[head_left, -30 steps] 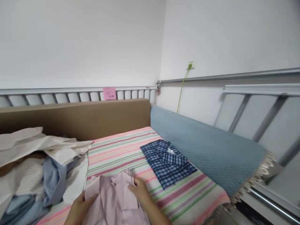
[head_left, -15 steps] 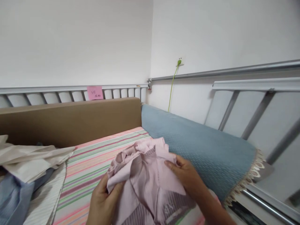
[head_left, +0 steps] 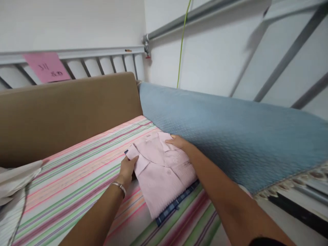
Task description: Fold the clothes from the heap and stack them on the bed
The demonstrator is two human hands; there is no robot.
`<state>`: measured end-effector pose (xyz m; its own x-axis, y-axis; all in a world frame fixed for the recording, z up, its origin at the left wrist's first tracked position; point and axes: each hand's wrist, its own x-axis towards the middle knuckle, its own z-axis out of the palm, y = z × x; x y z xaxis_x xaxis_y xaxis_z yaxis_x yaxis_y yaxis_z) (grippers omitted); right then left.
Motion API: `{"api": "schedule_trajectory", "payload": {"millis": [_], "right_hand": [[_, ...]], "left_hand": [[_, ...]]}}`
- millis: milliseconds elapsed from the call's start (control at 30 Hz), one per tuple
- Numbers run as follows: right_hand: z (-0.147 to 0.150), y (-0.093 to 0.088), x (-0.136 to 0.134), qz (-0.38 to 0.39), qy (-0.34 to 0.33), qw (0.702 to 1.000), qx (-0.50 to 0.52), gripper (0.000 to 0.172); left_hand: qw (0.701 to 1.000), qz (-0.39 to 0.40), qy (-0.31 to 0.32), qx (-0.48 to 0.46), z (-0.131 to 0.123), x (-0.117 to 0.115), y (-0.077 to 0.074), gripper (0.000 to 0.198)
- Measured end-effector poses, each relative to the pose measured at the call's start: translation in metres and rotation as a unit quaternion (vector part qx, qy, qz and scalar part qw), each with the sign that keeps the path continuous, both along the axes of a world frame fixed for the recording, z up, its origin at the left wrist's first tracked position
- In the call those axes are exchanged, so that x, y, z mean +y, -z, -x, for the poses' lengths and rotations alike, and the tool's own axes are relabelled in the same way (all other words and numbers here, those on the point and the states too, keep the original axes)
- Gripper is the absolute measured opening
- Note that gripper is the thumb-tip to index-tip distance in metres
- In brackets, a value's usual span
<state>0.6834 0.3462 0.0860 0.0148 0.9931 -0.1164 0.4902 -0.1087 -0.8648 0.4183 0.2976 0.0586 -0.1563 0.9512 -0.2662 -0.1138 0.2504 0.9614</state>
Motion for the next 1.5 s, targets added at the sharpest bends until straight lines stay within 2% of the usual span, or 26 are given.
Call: {"api": "schedule_trajectory", "payload": {"millis": [100,233,300,467,533,600,667,733,833,900,1000,1067,1133,1333,1400,1500], "right_hand": [[-0.008,0.014,0.008,-0.003,-0.002,1.0,-0.007,0.029],[-0.014,0.006,0.011,-0.025,-0.021,0.999,-0.029,0.033],[-0.011,0.004,0.013,-0.035,-0.021,0.998,-0.057,0.032],[0.002,-0.001,0.015,-0.049,0.006,0.987,-0.151,0.03],[0.006,-0.008,0.005,-0.067,0.035,0.979,-0.191,0.038],[0.011,-0.017,-0.018,-0.1,0.067,0.966,-0.227,0.046],[0.016,-0.021,-0.051,-0.171,0.057,0.947,-0.267,0.048],[0.017,-0.018,-0.089,-0.265,0.014,0.914,-0.308,0.043],[0.005,-0.003,-0.142,-0.345,0.004,0.875,-0.339,0.034],[-0.008,0.01,-0.167,-0.359,-0.005,0.86,-0.362,0.035],[-0.025,0.024,-0.185,-0.346,-0.053,0.844,-0.407,0.047],[-0.03,0.028,-0.187,-0.327,-0.071,0.84,-0.427,0.052],[-0.031,0.027,-0.184,-0.313,-0.074,0.841,-0.434,0.05],[-0.041,0.021,-0.177,-0.339,-0.076,0.83,-0.436,0.045],[-0.046,0.025,-0.179,-0.341,-0.08,0.824,-0.446,0.047],[-0.046,0.031,-0.183,-0.303,-0.088,0.821,-0.475,0.052]], "left_hand": [[0.999,-0.019,0.022,0.018,0.005,0.002,-0.001,0.036],[0.991,-0.12,0.036,0.054,0.004,-0.001,-0.011,0.039],[0.992,-0.113,0.027,0.058,0.002,0.001,-0.01,0.039],[0.995,-0.028,0.017,0.089,0.006,0.007,-0.009,0.041],[0.994,-0.008,0.018,0.104,0.008,-0.003,-0.015,0.051],[0.986,-0.052,0.007,0.157,0.009,-0.025,-0.023,0.062],[0.946,-0.173,0.007,0.273,0.006,-0.059,-0.029,0.067],[0.862,-0.297,0.06,0.408,0.001,-0.099,-0.029,0.06],[0.751,-0.362,0.178,0.523,-0.005,-0.145,-0.018,0.044],[0.705,-0.38,0.202,0.564,-0.006,-0.159,-0.007,0.038],[0.659,-0.404,0.202,0.602,-0.006,-0.161,0.008,0.043],[0.638,-0.408,0.206,0.619,-0.006,-0.158,0.011,0.049],[0.631,-0.39,0.22,0.634,-0.007,-0.155,0.007,0.05],[0.649,-0.33,0.241,0.641,-0.019,-0.159,-0.024,0.046],[0.655,-0.323,0.253,0.634,-0.024,-0.162,-0.026,0.041],[0.662,-0.29,0.279,0.632,-0.028,-0.167,-0.022,0.034]]}}
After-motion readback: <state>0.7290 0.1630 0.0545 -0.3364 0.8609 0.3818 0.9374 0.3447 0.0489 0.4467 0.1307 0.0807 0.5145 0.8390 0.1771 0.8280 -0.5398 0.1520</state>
